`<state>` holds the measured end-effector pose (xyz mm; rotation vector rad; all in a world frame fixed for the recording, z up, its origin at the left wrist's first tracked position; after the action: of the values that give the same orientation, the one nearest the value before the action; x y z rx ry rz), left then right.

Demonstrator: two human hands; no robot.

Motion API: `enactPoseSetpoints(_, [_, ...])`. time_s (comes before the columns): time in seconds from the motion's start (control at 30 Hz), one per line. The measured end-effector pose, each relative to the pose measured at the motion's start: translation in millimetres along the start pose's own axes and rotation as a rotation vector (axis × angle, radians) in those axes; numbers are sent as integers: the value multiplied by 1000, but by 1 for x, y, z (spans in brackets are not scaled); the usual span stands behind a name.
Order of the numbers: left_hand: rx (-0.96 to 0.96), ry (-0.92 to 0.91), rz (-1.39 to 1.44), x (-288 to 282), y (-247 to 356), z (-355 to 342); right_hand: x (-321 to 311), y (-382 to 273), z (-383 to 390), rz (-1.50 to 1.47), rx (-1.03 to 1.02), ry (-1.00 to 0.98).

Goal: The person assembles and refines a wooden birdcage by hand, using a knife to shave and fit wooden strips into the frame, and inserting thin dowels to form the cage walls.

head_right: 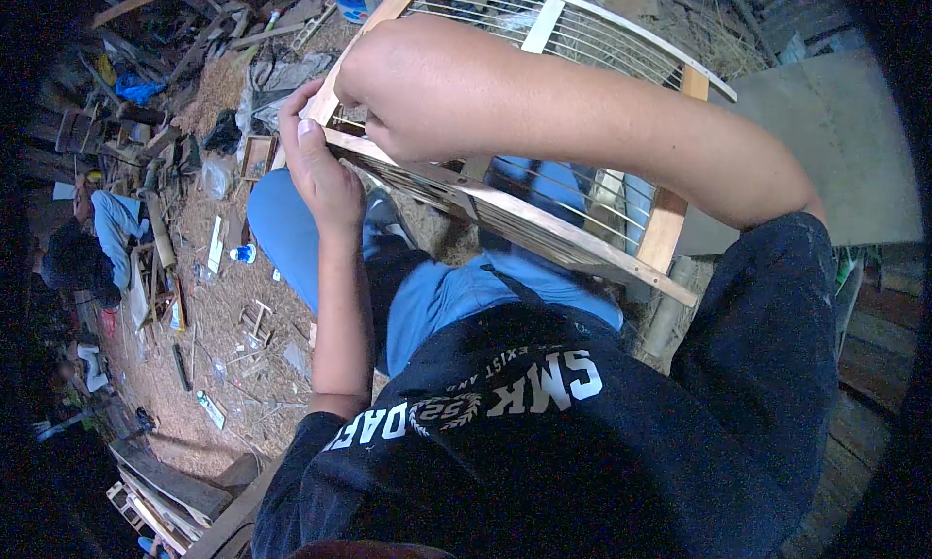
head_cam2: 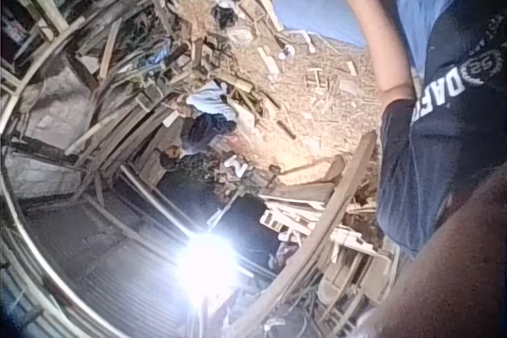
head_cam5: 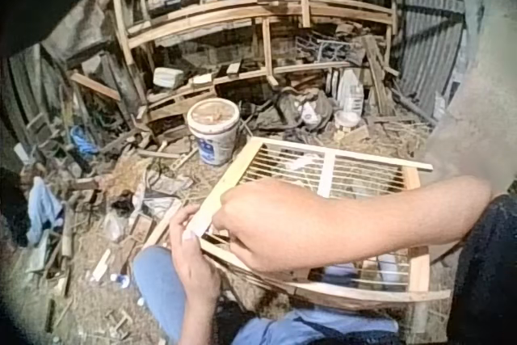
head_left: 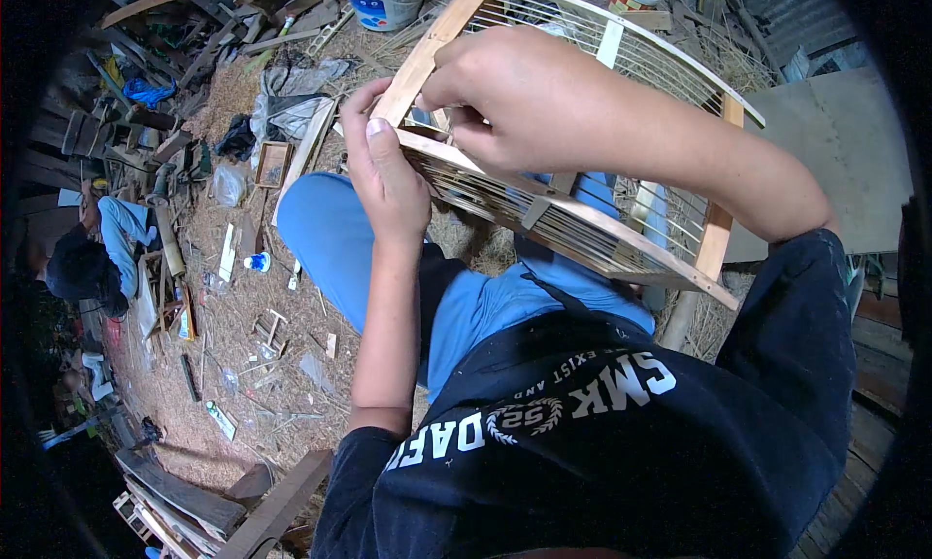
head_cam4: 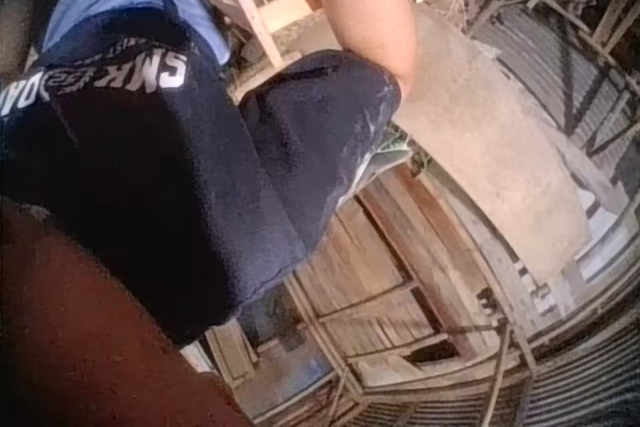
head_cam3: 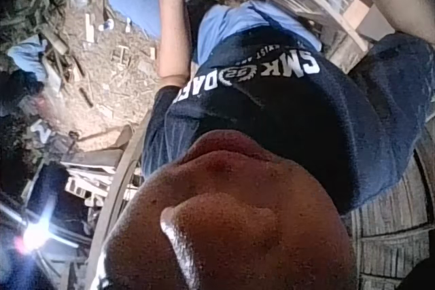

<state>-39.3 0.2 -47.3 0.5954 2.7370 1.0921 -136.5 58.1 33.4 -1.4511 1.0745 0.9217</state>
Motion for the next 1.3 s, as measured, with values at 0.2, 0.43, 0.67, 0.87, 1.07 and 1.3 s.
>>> enactPoseSetpoints(0.2, [28,-15,-56,-1,1,0,-2,0,2,-16,-18,65])
enactPoseSetpoints(0.43, [22,-17,-60,-3,-1,0,-3,2,3,-68,-1,83])
enactPoseSetpoints(0.67, [-30,-10,-65,-2,-1,1,-3,4,5,-85,0,112])
enactPoseSetpoints(0.87, [-18,-15,-78,0,1,0,-12,0,9,-130,-10,130])
enactPoseSetpoints(1.07, [-18,-8,-102,-2,-5,3,-10,0,11,-157,-15,116])
enactPoseSetpoints(1.3, [-24,0,-63,-3,-6,5,-12,1,14,-189,-53,84])
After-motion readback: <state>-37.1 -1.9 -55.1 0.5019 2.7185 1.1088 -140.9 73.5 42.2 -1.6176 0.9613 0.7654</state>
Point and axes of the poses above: each hand's wrist, its own z-axis away from the middle knuckle, its own x-axis out of the palm, y = z × x, the point moved 10 cm from there along -z, towards the middle knuckle, and after that the axes turned 15 degrees about x, right-handed, at the moved point
